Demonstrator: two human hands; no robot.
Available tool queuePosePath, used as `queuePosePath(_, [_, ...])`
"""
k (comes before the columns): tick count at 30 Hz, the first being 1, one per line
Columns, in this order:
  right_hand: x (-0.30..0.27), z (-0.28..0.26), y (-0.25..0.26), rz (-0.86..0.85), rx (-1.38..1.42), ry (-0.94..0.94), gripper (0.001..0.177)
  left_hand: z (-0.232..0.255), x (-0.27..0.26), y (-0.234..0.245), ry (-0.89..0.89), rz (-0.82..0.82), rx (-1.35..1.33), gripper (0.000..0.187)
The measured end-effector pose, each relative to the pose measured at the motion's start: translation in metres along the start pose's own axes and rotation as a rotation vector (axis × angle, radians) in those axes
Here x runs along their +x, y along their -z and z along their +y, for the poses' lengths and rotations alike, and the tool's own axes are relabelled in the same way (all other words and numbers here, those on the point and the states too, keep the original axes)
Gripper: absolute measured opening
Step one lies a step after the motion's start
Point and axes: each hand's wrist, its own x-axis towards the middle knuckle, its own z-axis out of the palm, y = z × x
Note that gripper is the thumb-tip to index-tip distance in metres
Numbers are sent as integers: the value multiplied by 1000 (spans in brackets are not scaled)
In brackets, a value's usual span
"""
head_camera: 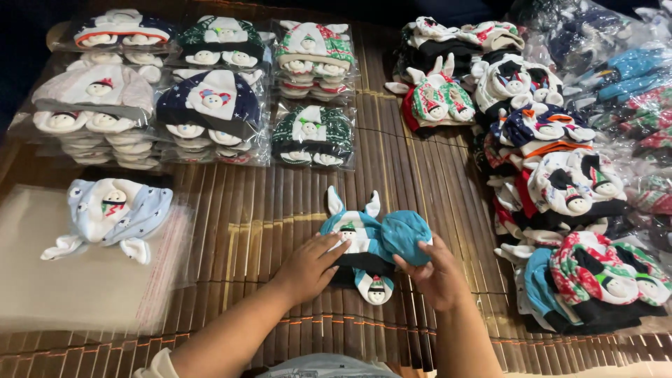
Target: Packaging baby hats into individual plastic bags
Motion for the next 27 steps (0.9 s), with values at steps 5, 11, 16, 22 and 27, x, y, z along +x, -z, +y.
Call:
queuePosePath(5, [1,31,20,59,96,193,51,6,17,0,192,37,-204,50])
queuePosePath(11, [-31,75,-24,108,-676,800,65,14,34,-14,367,173,-101,30])
queuePosePath(16, [-41,93,-54,-8,-1341,1384,58,12,38,-18,303,366,35,20])
queuePosePath(22, [-26,116,-52,62,-1703,1403,57,0,30,-29,771,84,-281,29])
queuePosePath(27, [-16,130,-47,53,-1877,1407,60,-4,28,-28,690,207,-404,30])
